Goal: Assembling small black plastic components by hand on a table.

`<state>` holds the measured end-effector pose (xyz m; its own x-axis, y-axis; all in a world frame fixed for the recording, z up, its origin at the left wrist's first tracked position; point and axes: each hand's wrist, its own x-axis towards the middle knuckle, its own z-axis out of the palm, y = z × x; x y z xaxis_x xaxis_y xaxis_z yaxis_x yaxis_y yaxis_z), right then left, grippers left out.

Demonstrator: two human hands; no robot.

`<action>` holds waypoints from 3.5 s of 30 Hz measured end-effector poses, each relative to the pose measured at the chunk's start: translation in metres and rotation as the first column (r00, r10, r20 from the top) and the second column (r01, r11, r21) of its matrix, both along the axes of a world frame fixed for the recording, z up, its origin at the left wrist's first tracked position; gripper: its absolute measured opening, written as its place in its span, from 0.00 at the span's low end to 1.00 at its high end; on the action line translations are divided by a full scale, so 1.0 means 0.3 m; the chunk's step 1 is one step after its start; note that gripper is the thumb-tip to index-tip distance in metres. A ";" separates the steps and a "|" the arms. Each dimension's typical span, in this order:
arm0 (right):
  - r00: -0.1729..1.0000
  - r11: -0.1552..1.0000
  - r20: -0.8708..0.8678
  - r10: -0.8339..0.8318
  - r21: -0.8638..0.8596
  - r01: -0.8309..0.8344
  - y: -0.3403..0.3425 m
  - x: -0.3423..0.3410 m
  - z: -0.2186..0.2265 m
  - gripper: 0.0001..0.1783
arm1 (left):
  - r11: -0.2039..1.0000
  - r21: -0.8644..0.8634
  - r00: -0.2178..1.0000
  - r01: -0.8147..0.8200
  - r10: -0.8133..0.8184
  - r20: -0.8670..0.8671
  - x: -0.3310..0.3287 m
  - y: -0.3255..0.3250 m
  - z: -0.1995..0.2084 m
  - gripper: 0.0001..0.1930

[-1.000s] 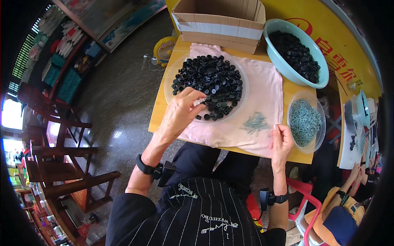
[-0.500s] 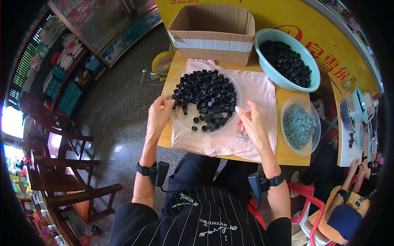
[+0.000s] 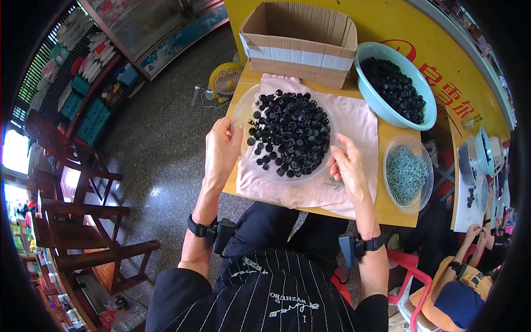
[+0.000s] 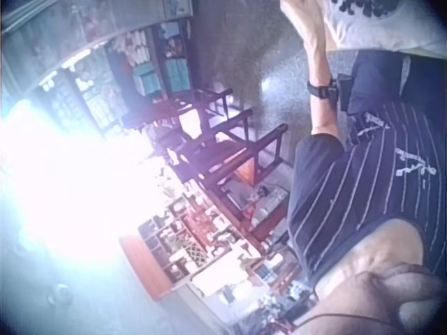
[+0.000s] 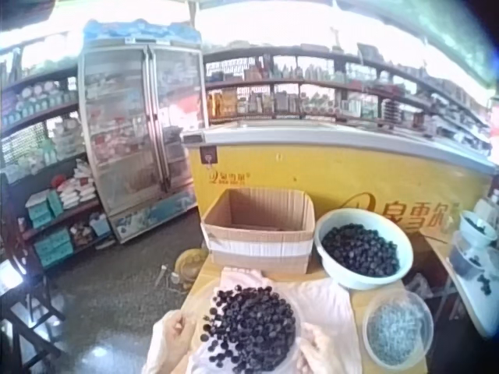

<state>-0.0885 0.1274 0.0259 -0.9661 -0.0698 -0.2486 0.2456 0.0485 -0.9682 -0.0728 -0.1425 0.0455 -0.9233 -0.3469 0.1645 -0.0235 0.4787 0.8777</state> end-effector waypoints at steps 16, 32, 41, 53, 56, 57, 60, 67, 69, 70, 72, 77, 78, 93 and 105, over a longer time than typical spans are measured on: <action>0.990 0.997 -0.134 -0.039 0.054 0.046 -0.013 0.082 0.045 0.21 | 0.981 0.158 0.990 0.114 -0.127 0.068 -0.030 -0.034 -0.079 0.16; 0.726 0.538 -0.413 0.549 0.840 0.070 -0.029 0.070 0.179 0.10 | 0.670 -0.516 0.845 0.534 -0.413 0.339 0.104 0.089 0.129 0.16; 0.646 0.250 -0.167 0.745 0.968 -0.038 -0.112 0.045 0.125 0.21 | 0.655 -0.512 0.828 0.556 -0.377 0.416 0.066 0.127 0.050 0.26; 0.804 0.558 -0.229 0.549 0.817 -0.148 -0.188 0.043 0.092 0.28 | 0.670 -0.404 0.783 0.622 -0.533 0.321 0.032 0.081 -0.002 0.28; 0.811 0.589 -0.237 0.535 0.793 -0.157 -0.181 0.040 0.081 0.28 | 0.686 -0.314 0.752 0.656 -0.564 0.341 0.024 0.064 0.005 0.30; 0.793 0.614 -0.278 0.542 0.775 -0.148 -0.173 0.039 0.071 0.28 | 0.690 -0.258 0.731 0.676 -0.584 0.352 0.024 0.062 0.009 0.31; 0.734 0.605 -0.306 0.606 0.777 -0.176 -0.153 0.032 0.055 0.29 | 0.675 -0.305 0.737 0.672 -0.567 0.368 0.030 0.085 0.039 0.34; 0.754 0.580 -0.269 0.599 0.795 -0.178 -0.194 0.048 0.063 0.29 | 0.687 -0.467 0.831 0.556 -0.448 0.330 0.047 0.132 0.009 0.36; 0.830 0.652 -0.238 0.504 0.736 -0.184 -0.200 0.049 0.060 0.27 | 0.761 -0.331 0.827 0.559 -0.481 0.291 0.047 0.134 -0.006 0.36; 0.827 0.652 -0.241 0.508 0.735 -0.186 -0.202 0.049 0.052 0.27 | 0.763 -0.333 0.830 0.554 -0.476 0.290 0.047 0.140 -0.011 0.36; 0.855 0.745 -0.283 0.435 0.647 -0.165 -0.199 0.044 0.025 0.27 | 0.785 -0.283 0.831 0.551 -0.481 0.280 0.045 0.156 -0.017 0.35; 0.851 0.815 -0.325 0.413 0.549 -0.186 -0.180 0.021 -0.009 0.27 | 0.804 -0.210 0.828 0.556 -0.516 0.219 0.026 0.140 -0.019 0.32; 0.857 0.814 -0.305 0.416 0.544 -0.203 -0.174 0.019 -0.009 0.25 | 0.803 -0.168 0.817 0.572 -0.539 0.207 0.021 0.141 -0.022 0.31; 0.926 0.954 -0.240 0.292 0.135 -0.266 -0.139 -0.035 0.024 0.16 | 0.783 0.149 0.759 0.604 -0.623 0.189 -0.047 0.153 0.019 0.25; 0.987 0.993 -0.109 0.120 0.004 -0.120 0.159 -0.068 0.157 0.18 | 0.659 -0.072 0.662 0.749 -0.749 0.022 -0.200 0.463 0.114 0.17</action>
